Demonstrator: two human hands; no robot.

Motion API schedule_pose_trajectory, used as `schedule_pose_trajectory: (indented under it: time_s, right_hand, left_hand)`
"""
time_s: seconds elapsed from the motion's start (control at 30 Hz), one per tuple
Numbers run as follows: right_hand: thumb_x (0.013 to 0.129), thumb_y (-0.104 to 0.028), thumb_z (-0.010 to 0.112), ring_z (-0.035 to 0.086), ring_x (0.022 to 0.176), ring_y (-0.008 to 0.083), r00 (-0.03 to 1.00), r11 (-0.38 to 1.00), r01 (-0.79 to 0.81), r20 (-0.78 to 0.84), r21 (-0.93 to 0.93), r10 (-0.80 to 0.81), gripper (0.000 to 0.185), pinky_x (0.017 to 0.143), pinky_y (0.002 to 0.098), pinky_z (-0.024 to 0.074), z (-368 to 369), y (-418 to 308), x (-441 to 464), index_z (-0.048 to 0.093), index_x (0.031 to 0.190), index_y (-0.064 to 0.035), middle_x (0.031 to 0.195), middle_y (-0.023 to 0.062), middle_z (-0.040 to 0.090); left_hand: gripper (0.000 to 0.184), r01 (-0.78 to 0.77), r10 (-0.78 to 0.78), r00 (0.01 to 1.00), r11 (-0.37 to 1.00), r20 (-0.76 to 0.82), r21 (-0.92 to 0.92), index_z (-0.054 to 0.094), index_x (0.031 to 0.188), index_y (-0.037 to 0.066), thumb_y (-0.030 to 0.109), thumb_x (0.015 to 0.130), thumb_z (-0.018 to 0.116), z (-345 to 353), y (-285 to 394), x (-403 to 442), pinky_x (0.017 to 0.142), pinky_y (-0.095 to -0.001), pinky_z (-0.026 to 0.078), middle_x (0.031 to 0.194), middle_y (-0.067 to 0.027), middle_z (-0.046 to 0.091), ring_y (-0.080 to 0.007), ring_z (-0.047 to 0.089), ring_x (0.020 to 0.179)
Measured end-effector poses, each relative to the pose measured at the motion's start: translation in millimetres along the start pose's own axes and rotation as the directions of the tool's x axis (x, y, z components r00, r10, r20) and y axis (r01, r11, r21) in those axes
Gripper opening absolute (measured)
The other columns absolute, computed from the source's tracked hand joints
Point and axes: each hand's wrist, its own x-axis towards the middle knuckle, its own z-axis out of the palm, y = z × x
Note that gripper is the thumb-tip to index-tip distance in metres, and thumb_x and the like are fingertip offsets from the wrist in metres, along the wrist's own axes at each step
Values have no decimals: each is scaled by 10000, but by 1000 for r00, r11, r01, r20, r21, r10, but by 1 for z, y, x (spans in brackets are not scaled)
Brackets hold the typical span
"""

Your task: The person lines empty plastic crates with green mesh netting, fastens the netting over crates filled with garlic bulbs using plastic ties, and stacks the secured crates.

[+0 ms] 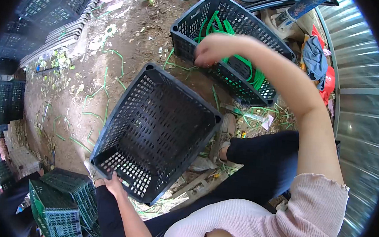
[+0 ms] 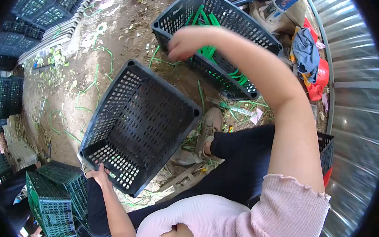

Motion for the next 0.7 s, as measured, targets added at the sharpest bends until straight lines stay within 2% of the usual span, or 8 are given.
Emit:
schedule_pose_trajectory:
  time_s: [0.1, 0.13, 0.2, 0.33, 0.43, 0.6, 0.67, 0.7]
  right_hand:
    - [715, -264, 533, 586, 679, 296, 905, 851, -303, -409, -429, 117, 270, 622, 394, 456, -13, 227, 35, 611, 739, -7, 748, 162, 604]
    - [693, -191, 557, 582, 736, 320, 847, 768, -519, -352, -377, 399, 200, 657, 398, 457, -11, 226, 19, 614, 743, -7, 791, 179, 602]
    - [661, -61, 548, 556, 898, 311, 789, 716, -614, -236, -331, 567, 256, 742, 378, 456, 27, 289, 22, 586, 911, -27, 959, 183, 574]
    - [708, -81, 525, 546, 910, 317, 485, 625, -770, -755, -130, 441, 346, 795, 366, 441, 135, 315, 29, 520, 1053, -82, 1054, 196, 523]
    - [747, -117, 524, 561, 868, 289, 665, 642, -726, -489, -246, 564, 240, 767, 363, 448, 115, 290, 16, 565, 979, -71, 949, 163, 571]
    - [744, -151, 568, 584, 739, 196, 864, 905, -417, -347, -89, 364, 131, 678, 338, 454, -11, 215, -48, 631, 788, -45, 786, 115, 617]
    - [779, -146, 553, 546, 636, 143, 788, 1000, 24, -615, -4, -22, 132, 624, 268, 452, -71, 181, -102, 615, 821, -36, 728, 57, 598]
    - [792, -172, 549, 530, 622, 114, 630, 985, -13, -763, 172, 141, 150, 611, 241, 442, -95, 158, -127, 611, 826, -40, 711, 40, 588]
  left_hand:
    - [252, -14, 14, 1000, 1000, 19, -9, 468, 1007, 41, -11, 762, 499, 3, 5, -3, 441, -193, 354, 689, 14, 461, -54, 414, 506]
    - [261, -32, 32, 994, 999, 105, 2, 463, 1018, 43, -5, 765, 500, -5, -2, 4, 451, -194, 361, 704, 15, 466, -54, 422, 524]
    - [285, -12, 4, 996, 995, 84, 103, 450, 1049, 39, 10, 771, 503, 1, 10, 5, 480, -202, 397, 745, -2, 490, -73, 461, 563]
    - [305, -35, 6, 995, 953, 97, 299, 439, 1078, 34, 31, 779, 501, 15, 22, 19, 530, -219, 441, 829, -41, 518, -101, 508, 667]
    - [333, 1, -29, 996, 944, 79, 330, 433, 1092, 19, 61, 774, 523, 12, 23, 18, 629, -265, 469, 932, -71, 515, -148, 527, 760]
    - [487, -338, 512, 859, 548, 12, 765, 388, 1147, -36, 110, 729, 589, 8, 17, 20, 924, -376, 306, 1039, -184, 500, -292, 443, 1023]
    - [504, -387, 725, 687, 420, -47, 821, 390, 1153, -34, 114, 720, 602, 30, 53, 3, 943, -364, 282, 1064, -203, 490, -291, 416, 1061]
    - [460, -514, 748, 664, 438, 18, 737, 435, 1119, -17, 109, 713, 610, 40, 73, -7, 932, -365, 296, 1052, -188, 500, -292, 430, 1042]
